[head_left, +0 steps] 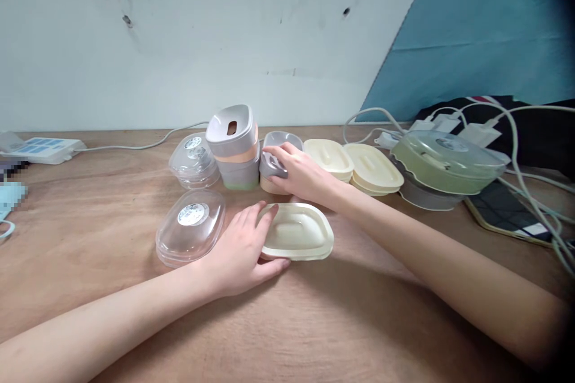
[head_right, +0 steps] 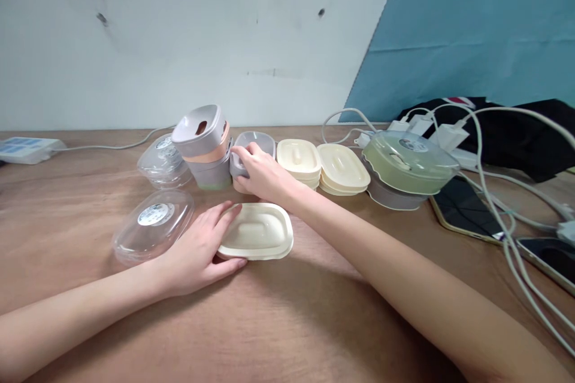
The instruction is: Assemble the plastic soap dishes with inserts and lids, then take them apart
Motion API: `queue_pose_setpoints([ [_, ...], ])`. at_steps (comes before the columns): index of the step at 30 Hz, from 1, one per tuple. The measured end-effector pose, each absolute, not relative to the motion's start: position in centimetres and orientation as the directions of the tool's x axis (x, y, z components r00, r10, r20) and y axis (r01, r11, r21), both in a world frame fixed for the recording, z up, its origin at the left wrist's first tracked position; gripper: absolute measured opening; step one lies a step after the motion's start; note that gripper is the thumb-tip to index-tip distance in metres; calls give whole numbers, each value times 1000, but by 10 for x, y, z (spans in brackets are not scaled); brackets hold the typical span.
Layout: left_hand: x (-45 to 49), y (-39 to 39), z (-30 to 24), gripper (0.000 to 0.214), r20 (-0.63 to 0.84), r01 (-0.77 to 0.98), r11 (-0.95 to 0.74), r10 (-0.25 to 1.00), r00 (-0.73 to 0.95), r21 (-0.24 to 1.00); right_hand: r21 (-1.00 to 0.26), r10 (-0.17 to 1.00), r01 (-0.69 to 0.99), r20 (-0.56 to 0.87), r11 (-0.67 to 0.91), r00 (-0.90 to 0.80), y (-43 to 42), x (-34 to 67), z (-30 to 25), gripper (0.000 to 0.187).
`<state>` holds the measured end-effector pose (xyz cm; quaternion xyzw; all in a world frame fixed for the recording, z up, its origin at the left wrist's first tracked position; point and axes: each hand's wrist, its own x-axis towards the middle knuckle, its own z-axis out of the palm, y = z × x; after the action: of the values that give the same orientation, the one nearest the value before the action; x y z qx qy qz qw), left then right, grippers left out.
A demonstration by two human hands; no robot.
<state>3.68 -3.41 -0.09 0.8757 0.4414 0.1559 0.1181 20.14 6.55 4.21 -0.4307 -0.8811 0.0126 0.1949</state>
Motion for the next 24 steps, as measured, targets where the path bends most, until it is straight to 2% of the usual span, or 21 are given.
queue_pose_setpoints([
  [3,36,-34,-1,72,185,723,-593,802,568,353,-262,723,711,497,652,-480,60,205,47,53],
  [6,34,-33,-1,72,201,693,-601,794,573,399,-290,610,624,691,726,-388,47,217,52,58],
  [8,33,-32,-1,72,191,673,-584,801,567,454,-227,523,598,761,769,-384,36,232,49,59],
  [10,32,-31,-1,74,169,661,-553,816,553,507,-107,417,581,800,807,-431,23,252,39,60],
  [12,32,-30,0,75,154,658,-527,829,538,538,13,338,570,794,822,-505,11,275,25,65],
  [14,32,-31,0,77,159,657,-523,832,532,542,62,329,562,755,825,-567,0,295,10,69],
  [17,32,-31,0,78,166,662,-536,827,538,524,41,376,537,669,843,-641,-10,314,-4,69],
  [20,33,-31,-1,77,169,668,-546,822,544,505,15,372,483,615,876,-695,-14,316,-3,60],
  [24,34,-31,0,76,168,679,-546,824,541,491,64,253,342,547,938,-798,-14,305,5,35],
])
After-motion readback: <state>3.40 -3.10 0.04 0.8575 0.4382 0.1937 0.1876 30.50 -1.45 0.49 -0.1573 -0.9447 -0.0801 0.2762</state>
